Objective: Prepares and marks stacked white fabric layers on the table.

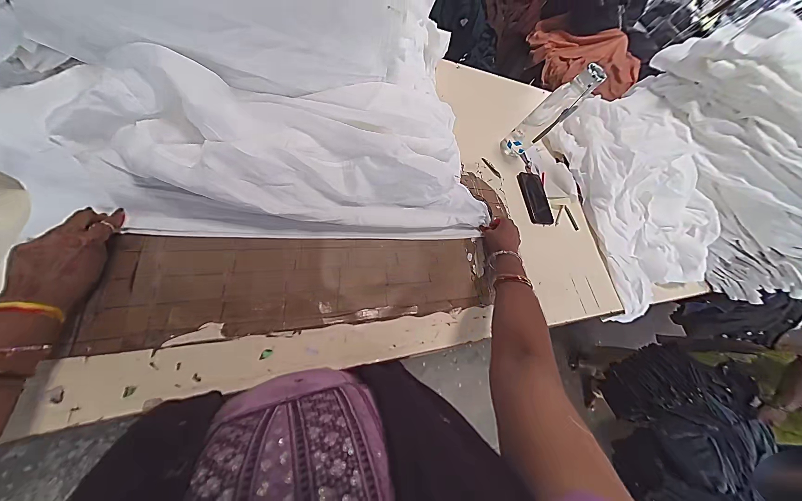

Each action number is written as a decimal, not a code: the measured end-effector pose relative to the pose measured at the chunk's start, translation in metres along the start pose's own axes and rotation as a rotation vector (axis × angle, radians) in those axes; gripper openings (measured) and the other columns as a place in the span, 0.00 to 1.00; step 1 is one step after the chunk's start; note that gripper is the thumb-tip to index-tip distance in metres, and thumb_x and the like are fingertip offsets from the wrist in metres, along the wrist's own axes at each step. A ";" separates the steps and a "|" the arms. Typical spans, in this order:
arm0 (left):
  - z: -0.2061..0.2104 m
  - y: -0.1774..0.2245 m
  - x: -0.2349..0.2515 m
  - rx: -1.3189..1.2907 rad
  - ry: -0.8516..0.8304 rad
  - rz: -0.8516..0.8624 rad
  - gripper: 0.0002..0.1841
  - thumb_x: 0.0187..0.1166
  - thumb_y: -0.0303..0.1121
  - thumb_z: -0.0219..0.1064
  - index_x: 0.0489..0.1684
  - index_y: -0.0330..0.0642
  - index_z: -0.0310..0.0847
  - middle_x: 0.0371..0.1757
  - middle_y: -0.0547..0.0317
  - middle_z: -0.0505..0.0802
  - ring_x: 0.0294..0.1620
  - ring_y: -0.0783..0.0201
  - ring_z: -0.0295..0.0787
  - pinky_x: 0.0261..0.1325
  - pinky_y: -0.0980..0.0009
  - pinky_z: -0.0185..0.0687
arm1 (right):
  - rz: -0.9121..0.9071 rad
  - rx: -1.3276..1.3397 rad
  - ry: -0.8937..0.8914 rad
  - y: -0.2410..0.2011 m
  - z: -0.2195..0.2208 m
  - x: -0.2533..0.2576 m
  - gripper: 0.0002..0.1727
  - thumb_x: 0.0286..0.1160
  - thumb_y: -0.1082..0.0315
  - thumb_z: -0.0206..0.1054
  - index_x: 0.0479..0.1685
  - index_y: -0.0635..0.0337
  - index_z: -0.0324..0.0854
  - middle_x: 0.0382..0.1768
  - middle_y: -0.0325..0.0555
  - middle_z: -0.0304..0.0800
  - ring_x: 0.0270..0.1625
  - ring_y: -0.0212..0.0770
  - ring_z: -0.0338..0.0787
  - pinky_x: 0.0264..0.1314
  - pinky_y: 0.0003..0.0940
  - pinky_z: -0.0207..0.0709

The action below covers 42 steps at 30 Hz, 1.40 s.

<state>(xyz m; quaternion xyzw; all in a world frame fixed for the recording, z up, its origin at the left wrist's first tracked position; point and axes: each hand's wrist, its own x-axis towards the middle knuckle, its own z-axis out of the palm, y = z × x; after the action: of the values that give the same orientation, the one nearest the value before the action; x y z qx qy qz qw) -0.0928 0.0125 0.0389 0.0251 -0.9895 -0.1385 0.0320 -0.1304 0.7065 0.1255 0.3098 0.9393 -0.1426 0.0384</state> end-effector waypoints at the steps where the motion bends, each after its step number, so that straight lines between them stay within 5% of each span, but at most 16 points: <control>1: -0.001 0.003 0.005 0.007 -0.003 -0.021 0.20 0.96 0.31 0.45 0.73 0.31 0.77 0.70 0.28 0.83 0.71 0.23 0.79 0.61 0.21 0.71 | 0.007 0.006 0.018 -0.004 0.002 0.001 0.19 0.75 0.63 0.72 0.57 0.69 0.84 0.58 0.71 0.88 0.65 0.70 0.86 0.66 0.71 0.74; 5: -0.009 -0.006 -0.001 -0.013 0.010 0.053 0.18 0.93 0.26 0.49 0.67 0.27 0.81 0.69 0.26 0.84 0.71 0.25 0.80 0.67 0.25 0.70 | -0.050 -0.025 -0.084 0.009 -0.011 0.003 0.20 0.77 0.60 0.73 0.52 0.74 0.85 0.55 0.76 0.87 0.62 0.73 0.86 0.62 0.73 0.73; 9: -0.009 -0.022 -0.048 0.009 -0.028 0.144 0.18 0.91 0.26 0.52 0.68 0.30 0.83 0.70 0.29 0.86 0.73 0.30 0.81 0.73 0.31 0.71 | -0.129 -0.063 -0.272 0.050 -0.024 -0.001 0.22 0.81 0.61 0.70 0.54 0.77 0.83 0.56 0.75 0.86 0.62 0.66 0.85 0.69 0.64 0.70; 14: -0.008 -0.029 -0.086 -0.082 -0.005 0.139 0.16 0.90 0.26 0.53 0.65 0.29 0.84 0.69 0.33 0.88 0.74 0.32 0.82 0.79 0.36 0.69 | -0.196 -0.079 -0.361 0.070 -0.026 -0.009 0.19 0.81 0.64 0.69 0.50 0.79 0.82 0.49 0.70 0.86 0.52 0.56 0.85 0.64 0.54 0.72; 20: -0.026 0.008 -0.095 -0.094 0.042 0.087 0.16 0.88 0.25 0.56 0.64 0.31 0.87 0.69 0.30 0.87 0.71 0.28 0.83 0.68 0.28 0.72 | -0.287 -0.096 -0.336 0.075 -0.025 -0.008 0.21 0.80 0.64 0.70 0.53 0.82 0.82 0.54 0.79 0.85 0.62 0.69 0.84 0.71 0.64 0.69; 28: -0.041 0.023 -0.097 -0.049 0.003 0.045 0.17 0.89 0.26 0.54 0.65 0.35 0.88 0.72 0.39 0.88 0.74 0.39 0.85 0.72 0.40 0.78 | -0.417 -0.176 -0.284 0.099 -0.007 0.007 0.23 0.81 0.64 0.67 0.53 0.85 0.81 0.54 0.89 0.82 0.63 0.84 0.81 0.68 0.79 0.64; 32: -0.041 0.023 -0.090 -0.018 -0.037 0.029 0.18 0.90 0.27 0.52 0.65 0.37 0.88 0.72 0.41 0.88 0.75 0.41 0.84 0.72 0.40 0.78 | -0.341 -0.206 -0.259 0.095 -0.004 0.003 0.24 0.83 0.63 0.66 0.55 0.84 0.80 0.57 0.87 0.82 0.65 0.82 0.81 0.69 0.76 0.65; 37: -0.044 0.021 -0.070 0.038 -0.024 0.003 0.18 0.91 0.26 0.51 0.65 0.36 0.87 0.72 0.40 0.88 0.75 0.40 0.84 0.75 0.41 0.76 | -0.247 -0.120 -0.100 0.055 0.007 -0.007 0.27 0.85 0.60 0.63 0.70 0.77 0.75 0.66 0.86 0.78 0.72 0.85 0.75 0.70 0.82 0.61; 42: -0.054 0.016 -0.051 0.030 -0.094 0.011 0.19 0.93 0.26 0.47 0.64 0.28 0.85 0.68 0.34 0.89 0.75 0.36 0.83 0.76 0.42 0.73 | -0.193 -0.073 -0.056 0.011 0.009 -0.018 0.27 0.88 0.62 0.60 0.73 0.79 0.72 0.69 0.84 0.76 0.76 0.79 0.74 0.77 0.74 0.61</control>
<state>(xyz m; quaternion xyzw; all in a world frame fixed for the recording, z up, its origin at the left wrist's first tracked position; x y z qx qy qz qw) -0.0392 0.0158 0.0925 0.0138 -0.9920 -0.1248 -0.0142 -0.1091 0.7021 0.1168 0.2120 0.9679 -0.1200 0.0620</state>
